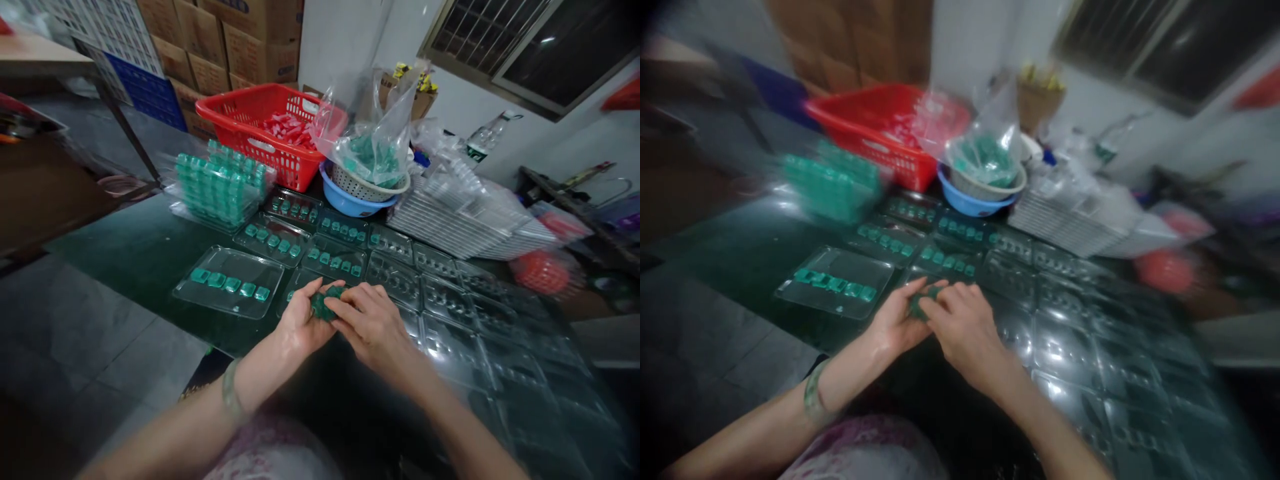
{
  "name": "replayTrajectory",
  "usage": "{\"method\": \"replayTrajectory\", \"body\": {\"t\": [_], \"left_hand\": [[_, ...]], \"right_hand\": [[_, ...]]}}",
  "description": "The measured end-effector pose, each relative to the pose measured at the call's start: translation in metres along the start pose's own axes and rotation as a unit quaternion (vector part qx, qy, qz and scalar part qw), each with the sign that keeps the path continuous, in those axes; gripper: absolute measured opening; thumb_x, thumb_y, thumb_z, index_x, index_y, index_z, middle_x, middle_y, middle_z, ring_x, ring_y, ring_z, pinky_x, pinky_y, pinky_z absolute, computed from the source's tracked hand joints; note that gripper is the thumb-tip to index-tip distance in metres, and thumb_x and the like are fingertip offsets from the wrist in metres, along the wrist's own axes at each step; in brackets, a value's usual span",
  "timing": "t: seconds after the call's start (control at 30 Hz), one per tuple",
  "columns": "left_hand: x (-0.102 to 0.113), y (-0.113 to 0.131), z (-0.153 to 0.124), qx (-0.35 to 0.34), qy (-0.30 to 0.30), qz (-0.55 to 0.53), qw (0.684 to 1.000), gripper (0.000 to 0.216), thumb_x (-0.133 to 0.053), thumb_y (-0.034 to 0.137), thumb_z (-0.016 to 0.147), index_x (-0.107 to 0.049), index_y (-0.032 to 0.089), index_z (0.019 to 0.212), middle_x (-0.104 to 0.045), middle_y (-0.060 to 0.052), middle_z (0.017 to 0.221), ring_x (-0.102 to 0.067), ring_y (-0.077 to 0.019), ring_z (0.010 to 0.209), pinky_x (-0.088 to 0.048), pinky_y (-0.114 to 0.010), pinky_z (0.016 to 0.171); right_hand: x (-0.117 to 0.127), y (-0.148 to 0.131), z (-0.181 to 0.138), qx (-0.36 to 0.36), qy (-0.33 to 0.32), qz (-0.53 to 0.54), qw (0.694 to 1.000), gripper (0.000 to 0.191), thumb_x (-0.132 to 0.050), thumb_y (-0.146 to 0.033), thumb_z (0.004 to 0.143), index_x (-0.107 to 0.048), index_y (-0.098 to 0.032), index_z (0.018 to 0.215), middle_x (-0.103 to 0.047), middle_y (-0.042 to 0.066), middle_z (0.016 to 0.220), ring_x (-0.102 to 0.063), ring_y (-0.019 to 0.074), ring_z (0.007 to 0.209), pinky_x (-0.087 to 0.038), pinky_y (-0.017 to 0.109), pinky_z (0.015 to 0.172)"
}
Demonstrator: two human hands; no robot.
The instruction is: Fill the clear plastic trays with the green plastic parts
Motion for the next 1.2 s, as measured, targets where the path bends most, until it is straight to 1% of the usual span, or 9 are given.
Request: {"method": "replayTrajectory", "body": {"t": [0.1, 0.27, 0.43, 0.53, 0.73, 0.87, 0.97, 1.07, 1.2], "left_hand": [[0.000, -0.005, -0.001, -0.020, 0.007, 0.005, 1.000, 0.020, -0.045, 0.021, 0.076, -0.058, 0.006, 0.078, -0.061, -0.009, 0.071, -0.058, -0.0174, 0.069, -0.048, -0.028, 0.065], [-0.005, -0.008, -0.002, 0.010, -0.018, -0.002, 1.000, 0.017, -0.048, 0.021, 0.076, -0.058, 0.007, 0.075, -0.059, -0.007, 0.066, -0.057, -0.0145, 0.061, -0.048, -0.025, 0.059], [-0.007, -0.010, -0.002, 0.021, 0.022, -0.039, 0.999, 0.016, -0.046, 0.018, 0.076, -0.053, 0.009, 0.065, -0.056, -0.005, 0.059, -0.054, -0.0110, 0.053, -0.045, -0.020, 0.048], [-0.008, -0.010, -0.001, 0.031, 0.039, -0.043, 0.998, 0.016, -0.047, 0.017, 0.076, -0.052, 0.009, 0.064, -0.055, -0.005, 0.057, -0.054, -0.0116, 0.052, -0.045, -0.021, 0.047], [-0.011, -0.011, 0.000, 0.026, 0.090, -0.033, 0.995, 0.014, -0.049, 0.017, 0.074, -0.051, 0.010, 0.063, -0.056, -0.004, 0.057, -0.056, -0.0133, 0.056, -0.048, -0.024, 0.055], [-0.010, -0.009, 0.002, -0.008, 0.080, 0.005, 0.997, 0.013, -0.050, 0.017, 0.073, -0.052, 0.011, 0.062, -0.057, -0.004, 0.059, -0.056, -0.0135, 0.057, -0.048, -0.025, 0.056], [-0.004, -0.006, 0.002, -0.022, 0.066, 0.054, 0.996, 0.009, -0.054, 0.017, 0.070, -0.055, 0.011, 0.063, -0.058, -0.004, 0.062, -0.057, -0.0144, 0.061, -0.048, -0.027, 0.059], [0.001, -0.003, -0.003, -0.056, 0.047, 0.129, 0.989, 0.007, -0.059, 0.014, 0.065, -0.059, 0.012, 0.072, -0.059, -0.003, 0.066, -0.056, -0.0133, 0.059, -0.045, -0.025, 0.052], [-0.002, -0.003, -0.019, -0.095, -0.040, 0.333, 0.937, 0.022, -0.062, 0.021, 0.065, -0.063, 0.012, 0.085, -0.057, -0.005, 0.065, -0.052, -0.0118, 0.052, -0.029, -0.018, 0.036]], "right_hand": [[-0.004, 0.003, -0.004, 0.012, -0.004, -0.028, 1.000, 0.023, -0.041, -0.013, 0.081, -0.055, -0.021, 0.097, -0.056, 0.005, 0.082, -0.045, 0.0171, 0.077, -0.030, 0.032, 0.066], [-0.021, 0.009, -0.012, 0.012, 0.063, 0.016, 0.998, 0.018, -0.043, -0.013, 0.081, -0.058, -0.018, 0.091, -0.057, 0.005, 0.082, -0.045, 0.0165, 0.078, -0.030, 0.032, 0.068], [-0.040, 0.013, -0.016, -0.033, 0.144, 0.100, 0.984, 0.012, -0.051, -0.017, 0.078, -0.060, -0.021, 0.085, -0.058, 0.002, 0.075, -0.046, 0.0158, 0.076, -0.031, 0.033, 0.069], [-0.046, 0.012, -0.018, -0.052, 0.172, 0.127, 0.976, 0.010, -0.052, -0.016, 0.076, -0.060, -0.022, 0.079, -0.058, 0.000, 0.070, -0.046, 0.0153, 0.075, -0.031, 0.034, 0.070], [-0.049, 0.008, -0.017, -0.081, 0.149, 0.107, 0.980, 0.010, -0.049, -0.014, 0.075, -0.056, -0.019, 0.069, -0.054, 0.001, 0.067, -0.045, 0.0157, 0.074, -0.030, 0.033, 0.069], [-0.045, 0.009, -0.014, -0.095, 0.143, 0.143, 0.975, 0.009, -0.049, -0.013, 0.071, -0.053, -0.019, 0.065, -0.052, 0.000, 0.064, -0.045, 0.0152, 0.073, -0.031, 0.032, 0.069], [-0.034, 0.014, -0.014, -0.137, 0.134, 0.236, 0.953, 0.008, -0.048, -0.014, 0.071, -0.053, -0.019, 0.066, -0.052, -0.001, 0.065, -0.046, 0.0136, 0.070, -0.033, 0.030, 0.070], [-0.024, 0.022, -0.016, -0.196, 0.116, 0.352, 0.908, 0.008, -0.048, -0.016, 0.072, -0.053, -0.018, 0.067, -0.052, -0.001, 0.067, -0.047, 0.0120, 0.066, -0.035, 0.027, 0.066], [-0.018, 0.028, -0.017, -0.249, 0.086, 0.460, 0.848, 0.008, -0.048, -0.020, 0.072, -0.053, -0.016, 0.067, -0.049, -0.002, 0.062, -0.045, 0.0096, 0.058, -0.035, 0.022, 0.056]]}}
Point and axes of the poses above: each hand's wrist, its own z-axis towards the middle knuckle, its own x-axis out of the back of the hand, y = z × x, the point moved 1 cm from there along z, towards the middle knuckle
